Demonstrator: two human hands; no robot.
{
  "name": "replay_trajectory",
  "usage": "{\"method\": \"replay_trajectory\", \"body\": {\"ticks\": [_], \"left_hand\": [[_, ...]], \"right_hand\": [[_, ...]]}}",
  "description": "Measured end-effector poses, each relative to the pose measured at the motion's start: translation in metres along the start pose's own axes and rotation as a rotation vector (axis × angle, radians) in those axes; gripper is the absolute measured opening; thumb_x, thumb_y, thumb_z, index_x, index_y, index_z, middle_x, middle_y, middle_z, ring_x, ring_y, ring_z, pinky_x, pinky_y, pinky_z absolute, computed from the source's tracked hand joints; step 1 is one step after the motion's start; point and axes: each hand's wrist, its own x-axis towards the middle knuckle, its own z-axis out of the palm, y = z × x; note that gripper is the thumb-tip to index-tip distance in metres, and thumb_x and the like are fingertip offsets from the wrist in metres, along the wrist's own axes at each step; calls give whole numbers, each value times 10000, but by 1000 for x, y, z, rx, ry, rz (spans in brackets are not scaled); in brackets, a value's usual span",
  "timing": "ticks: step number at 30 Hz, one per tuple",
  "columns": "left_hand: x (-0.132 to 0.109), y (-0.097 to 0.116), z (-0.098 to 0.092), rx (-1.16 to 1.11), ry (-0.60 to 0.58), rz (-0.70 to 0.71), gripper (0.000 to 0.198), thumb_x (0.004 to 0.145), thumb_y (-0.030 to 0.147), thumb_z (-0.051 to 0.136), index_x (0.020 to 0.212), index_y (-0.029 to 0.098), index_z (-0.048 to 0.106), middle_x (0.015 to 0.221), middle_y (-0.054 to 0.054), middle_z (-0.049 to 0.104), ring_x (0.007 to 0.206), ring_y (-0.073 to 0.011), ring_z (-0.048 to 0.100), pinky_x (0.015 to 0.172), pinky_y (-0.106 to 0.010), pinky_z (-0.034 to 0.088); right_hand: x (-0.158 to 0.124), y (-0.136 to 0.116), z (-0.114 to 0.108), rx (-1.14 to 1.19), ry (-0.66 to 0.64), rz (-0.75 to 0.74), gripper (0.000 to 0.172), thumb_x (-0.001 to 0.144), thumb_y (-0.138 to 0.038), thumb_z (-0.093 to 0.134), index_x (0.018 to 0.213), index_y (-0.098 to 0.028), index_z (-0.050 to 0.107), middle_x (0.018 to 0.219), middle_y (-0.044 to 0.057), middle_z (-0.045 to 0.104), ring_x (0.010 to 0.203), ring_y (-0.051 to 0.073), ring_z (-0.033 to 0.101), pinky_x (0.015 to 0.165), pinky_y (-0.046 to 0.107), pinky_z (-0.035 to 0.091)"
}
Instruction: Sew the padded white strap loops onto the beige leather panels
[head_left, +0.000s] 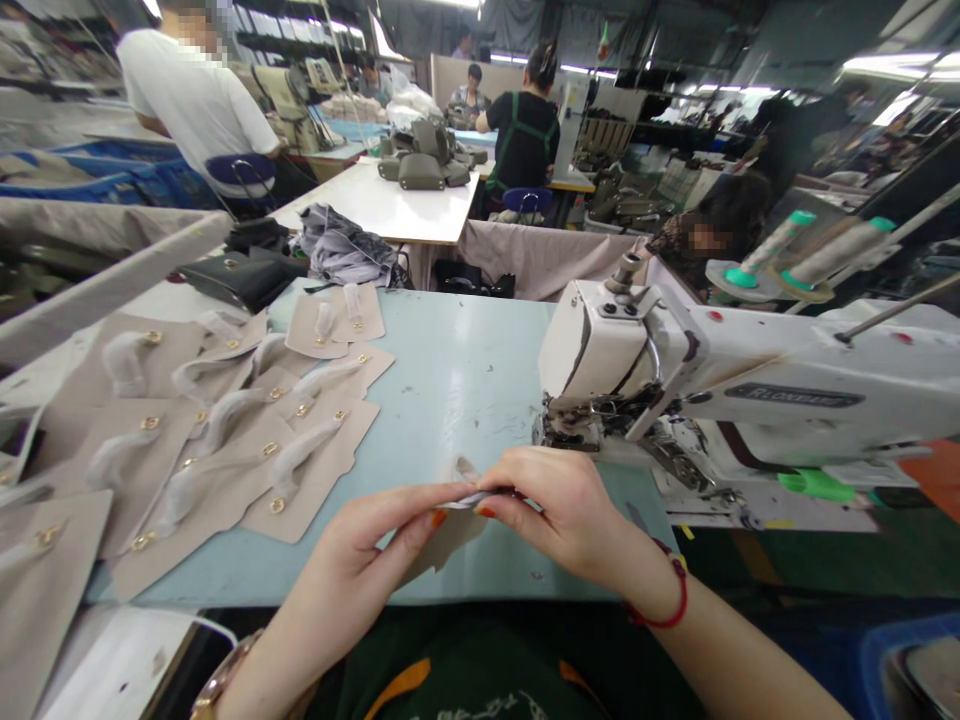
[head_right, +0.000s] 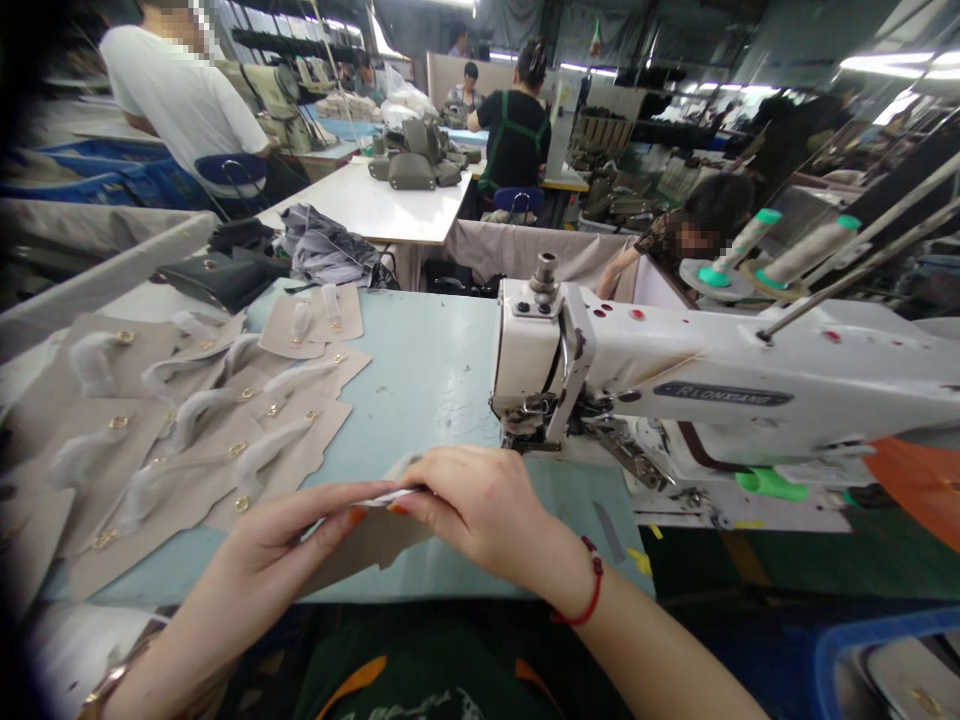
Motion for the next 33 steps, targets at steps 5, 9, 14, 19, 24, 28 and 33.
{"method": "replay_trajectory", "body": {"ticks": [5, 9, 14, 19, 24, 28, 33], "left_hand": [[0, -3, 1, 2, 23, -22, 292, 931, 233, 537, 1150, 354, 687, 1108, 53, 739, 928, -141, 708, 844, -223, 555], [1, -1, 1, 12, 26, -19, 279, 927, 242, 536, 1140, 318, 700, 1076, 20, 751, 929, -169, 712, 837, -260, 567], [3, 4, 2, 3, 10, -14, 305, 935, 235, 521, 1167, 348, 683, 1096, 31, 744, 923, -158, 713, 833, -253, 566], [3, 4, 2, 15, -2, -31, 292, 934, 248, 517, 1152, 324, 695, 1098, 14, 744, 907, -173, 718, 831, -282, 575], [2, 2, 3, 46, 10, -18, 299, 935, 247, 515, 1162, 338, 686, 1117, 25, 736, 948, -184, 712, 846, -291, 574], [3, 3, 3, 69, 11, 2, 306, 933, 234, 519, 1170, 334, 683, 1099, 26, 744, 927, -166, 717, 837, -261, 573], [5, 6, 4, 48, 5, 1, 291, 933, 234, 516, 1149, 308, 698, 1043, 9, 760, 888, -168, 723, 820, -265, 581]], "right_hand": [[0, 0, -2, -5, -29, 12, 218, 975, -333, 510, 987, -154, 635, 919, 40, 683, 764, 120, 596, 672, 220, 402], [0, -2, -4, -69, -39, 9, 227, 972, -347, 515, 989, -158, 637, 909, 39, 686, 772, 124, 602, 678, 225, 410], [0, -1, -3, -87, -2, -28, 228, 980, -337, 500, 963, -161, 644, 873, 29, 693, 750, 118, 609, 666, 224, 414], [-1, 0, -1, -77, 6, -16, 243, 980, -341, 497, 952, -153, 647, 865, 39, 690, 751, 126, 605, 671, 225, 416], [0, -2, -4, -133, -23, -2, 298, 980, -396, 487, 966, -149, 654, 872, 46, 687, 746, 128, 598, 660, 228, 407], [1, -5, -8, -194, -25, -25, 309, 987, -400, 473, 964, -155, 659, 880, 43, 697, 730, 124, 599, 653, 228, 406], [1, -6, -10, -231, -33, -44, 289, 986, -378, 480, 973, -153, 662, 873, 43, 697, 743, 125, 605, 657, 231, 414]]}}
